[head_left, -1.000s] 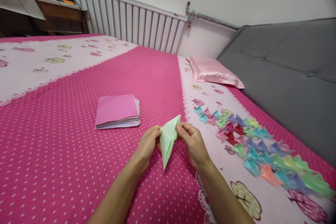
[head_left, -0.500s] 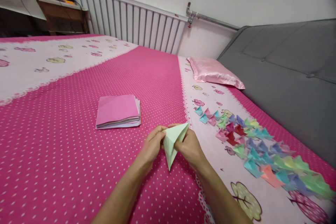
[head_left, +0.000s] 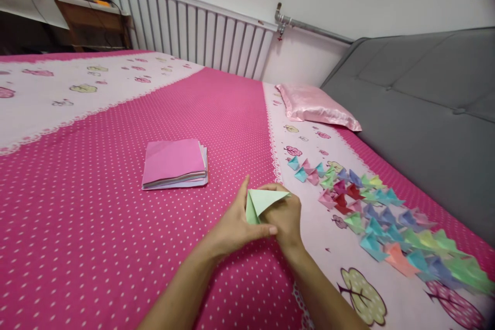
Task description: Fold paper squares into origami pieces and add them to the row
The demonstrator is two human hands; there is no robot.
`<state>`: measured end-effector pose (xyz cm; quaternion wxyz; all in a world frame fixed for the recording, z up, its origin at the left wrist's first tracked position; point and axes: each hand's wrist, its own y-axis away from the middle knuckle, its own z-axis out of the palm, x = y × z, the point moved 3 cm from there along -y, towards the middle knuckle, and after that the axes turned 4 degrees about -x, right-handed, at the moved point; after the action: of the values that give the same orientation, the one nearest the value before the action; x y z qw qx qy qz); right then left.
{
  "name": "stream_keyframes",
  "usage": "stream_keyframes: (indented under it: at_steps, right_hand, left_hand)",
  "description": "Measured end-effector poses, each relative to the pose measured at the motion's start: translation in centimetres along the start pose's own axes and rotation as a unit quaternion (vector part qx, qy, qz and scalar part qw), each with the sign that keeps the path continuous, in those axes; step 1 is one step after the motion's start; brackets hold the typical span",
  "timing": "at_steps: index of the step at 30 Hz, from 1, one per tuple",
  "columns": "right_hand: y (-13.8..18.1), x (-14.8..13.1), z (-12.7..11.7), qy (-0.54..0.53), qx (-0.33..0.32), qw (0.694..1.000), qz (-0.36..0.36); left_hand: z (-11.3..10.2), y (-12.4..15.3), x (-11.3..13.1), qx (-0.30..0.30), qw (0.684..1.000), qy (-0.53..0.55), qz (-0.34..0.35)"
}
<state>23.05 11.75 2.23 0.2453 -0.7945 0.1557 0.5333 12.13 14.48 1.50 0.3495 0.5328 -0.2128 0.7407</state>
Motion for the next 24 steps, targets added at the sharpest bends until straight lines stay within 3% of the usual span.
stream_keyframes:
  at_steps: [4,8,12,19,24]
  right_hand:
    - [0.2,0.0,-0.4,-0.015,0.039,0.999,-0.018]
    - [0.2,-0.2,-0.5,0.002,0.049,0.995,-0.088]
    - [0.0,-0.4,-0.2,-0.01,-0.011,0.989,-0.147]
    - [-0.3,-0.9,-0.2,0.066,-0.101,0.97,-0.213]
    - [-0.5,-1.1,-0.4,0.094,-0.157,0.956,-0.231]
  left_hand:
    - [0.2,-0.2,-0.6,0.03,0.999,-0.024,0.018]
    - [-0.1,-0.6,-0.8,0.103,0.993,-0.022,0.046]
    - [-0.3,-1.0,-0.5,0.119,0.99,0.032,0.073]
    - [-1.0,-0.9,0.0,0.112,0.98,0.156,0.049]
    - [-1.4,-0.8,0.6,0.095,0.953,0.289,0.015]
